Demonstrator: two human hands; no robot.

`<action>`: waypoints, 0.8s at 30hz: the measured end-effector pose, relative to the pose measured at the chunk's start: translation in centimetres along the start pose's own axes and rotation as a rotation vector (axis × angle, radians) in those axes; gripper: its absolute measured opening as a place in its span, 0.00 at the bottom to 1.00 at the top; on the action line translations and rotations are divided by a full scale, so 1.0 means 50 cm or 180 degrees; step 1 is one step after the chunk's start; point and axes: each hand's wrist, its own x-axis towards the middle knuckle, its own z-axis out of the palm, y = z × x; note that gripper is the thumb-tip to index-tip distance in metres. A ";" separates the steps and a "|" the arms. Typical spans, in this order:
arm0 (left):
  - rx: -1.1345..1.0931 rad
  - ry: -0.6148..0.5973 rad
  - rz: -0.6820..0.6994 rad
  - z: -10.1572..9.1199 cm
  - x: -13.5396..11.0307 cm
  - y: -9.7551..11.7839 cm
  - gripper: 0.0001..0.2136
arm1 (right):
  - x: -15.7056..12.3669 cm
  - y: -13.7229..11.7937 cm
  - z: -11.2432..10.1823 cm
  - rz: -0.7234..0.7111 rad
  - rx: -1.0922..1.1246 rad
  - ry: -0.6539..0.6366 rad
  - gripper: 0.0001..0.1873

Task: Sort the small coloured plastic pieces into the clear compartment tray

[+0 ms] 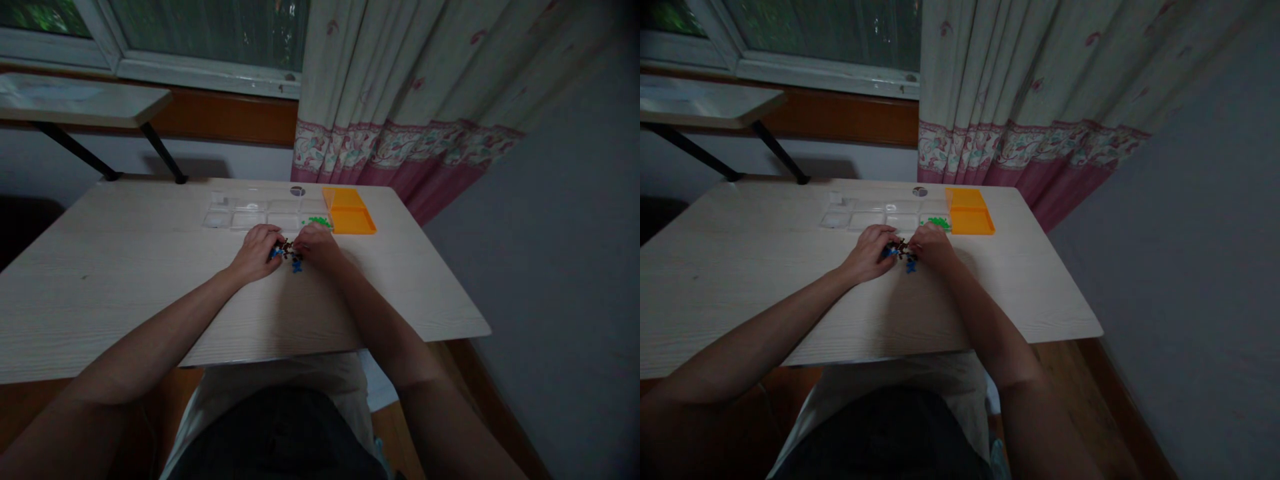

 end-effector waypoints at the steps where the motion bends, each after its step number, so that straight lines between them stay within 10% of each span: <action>1: -0.0025 -0.0003 0.0006 0.000 0.000 0.000 0.16 | 0.000 0.000 0.001 -0.0011 0.0002 0.0005 0.10; 10: -0.0273 0.0120 -0.0044 -0.007 0.000 -0.002 0.16 | 0.003 0.012 -0.003 0.0146 0.0213 0.0338 0.09; 24: -0.0504 0.0402 0.0064 0.002 0.001 -0.017 0.15 | -0.023 0.106 -0.030 0.1692 -0.0058 0.1740 0.13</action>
